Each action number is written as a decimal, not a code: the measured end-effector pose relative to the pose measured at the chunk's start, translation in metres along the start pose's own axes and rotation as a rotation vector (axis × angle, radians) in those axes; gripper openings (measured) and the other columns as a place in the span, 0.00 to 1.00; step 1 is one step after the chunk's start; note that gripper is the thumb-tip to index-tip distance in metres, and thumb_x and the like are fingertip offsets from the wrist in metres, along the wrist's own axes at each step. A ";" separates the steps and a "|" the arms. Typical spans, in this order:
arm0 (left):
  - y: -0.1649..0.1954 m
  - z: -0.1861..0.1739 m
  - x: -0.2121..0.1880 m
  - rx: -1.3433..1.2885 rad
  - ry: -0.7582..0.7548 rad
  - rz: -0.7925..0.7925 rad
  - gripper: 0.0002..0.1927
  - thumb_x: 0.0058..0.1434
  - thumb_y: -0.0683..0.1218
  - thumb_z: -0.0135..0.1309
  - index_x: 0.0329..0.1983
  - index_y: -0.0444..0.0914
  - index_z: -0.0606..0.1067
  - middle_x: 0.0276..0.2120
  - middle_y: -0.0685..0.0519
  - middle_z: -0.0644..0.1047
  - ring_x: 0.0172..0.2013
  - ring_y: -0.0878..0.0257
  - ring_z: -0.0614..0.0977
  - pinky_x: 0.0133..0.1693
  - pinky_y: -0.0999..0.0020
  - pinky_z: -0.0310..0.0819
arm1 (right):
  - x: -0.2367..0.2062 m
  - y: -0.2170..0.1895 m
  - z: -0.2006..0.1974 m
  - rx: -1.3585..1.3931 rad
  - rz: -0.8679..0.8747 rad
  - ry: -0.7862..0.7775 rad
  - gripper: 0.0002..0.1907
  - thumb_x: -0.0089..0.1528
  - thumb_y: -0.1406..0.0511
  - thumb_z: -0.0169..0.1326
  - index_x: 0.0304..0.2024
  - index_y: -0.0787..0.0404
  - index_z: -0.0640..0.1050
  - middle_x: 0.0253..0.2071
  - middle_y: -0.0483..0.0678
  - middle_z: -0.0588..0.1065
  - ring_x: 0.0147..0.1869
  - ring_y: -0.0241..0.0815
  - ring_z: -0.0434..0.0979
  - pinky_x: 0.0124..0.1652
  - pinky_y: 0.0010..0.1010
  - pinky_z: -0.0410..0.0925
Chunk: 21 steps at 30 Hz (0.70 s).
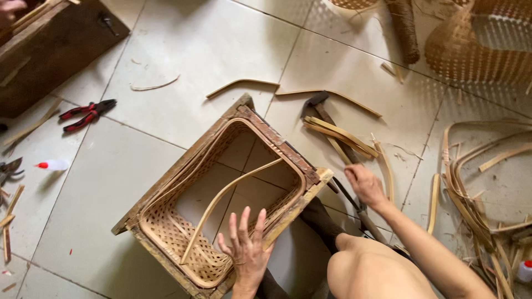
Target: The person sits on the floor and weaves thin bamboo strips across the opening of a square woven basket held in a wooden frame, pressing each strip into place and adding strips one by one to build up the basket base. Other people work on similar baskets nearby.
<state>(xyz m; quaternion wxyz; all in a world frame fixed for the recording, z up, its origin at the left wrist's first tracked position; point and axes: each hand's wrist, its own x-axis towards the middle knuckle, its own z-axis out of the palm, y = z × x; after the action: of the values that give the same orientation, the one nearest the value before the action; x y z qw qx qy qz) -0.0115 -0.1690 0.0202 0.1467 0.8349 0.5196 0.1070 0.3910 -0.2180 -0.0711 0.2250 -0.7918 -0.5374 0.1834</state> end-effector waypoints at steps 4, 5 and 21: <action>-0.021 -0.018 0.004 0.072 0.013 -0.014 0.60 0.25 0.59 0.77 0.67 0.65 0.63 0.72 0.56 0.51 0.71 0.50 0.46 0.62 0.20 0.33 | 0.035 0.027 -0.031 -0.109 0.077 0.035 0.09 0.68 0.62 0.55 0.49 0.56 0.78 0.48 0.50 0.78 0.43 0.48 0.80 0.45 0.39 0.73; -0.029 -0.026 0.006 0.107 0.022 -0.021 0.59 0.24 0.59 0.77 0.66 0.67 0.65 0.71 0.58 0.51 0.71 0.51 0.46 0.63 0.21 0.32 | 0.040 0.035 -0.037 -0.135 0.065 0.055 0.09 0.68 0.63 0.56 0.49 0.56 0.78 0.48 0.51 0.77 0.44 0.49 0.79 0.46 0.41 0.73; -0.045 -0.063 0.061 -0.055 -0.204 0.155 0.41 0.44 0.48 0.72 0.63 0.45 0.70 0.53 0.52 0.74 0.56 0.55 0.73 0.65 0.40 0.48 | 0.069 0.025 -0.026 -0.109 0.023 0.276 0.13 0.66 0.65 0.58 0.53 0.57 0.76 0.53 0.52 0.73 0.59 0.56 0.73 0.58 0.47 0.66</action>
<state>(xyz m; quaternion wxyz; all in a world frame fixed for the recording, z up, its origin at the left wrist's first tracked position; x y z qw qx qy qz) -0.0435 -0.0867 0.0646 0.2129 0.8748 0.4327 0.0467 0.4484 -0.1654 -0.0667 0.2511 -0.8268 -0.5013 0.0459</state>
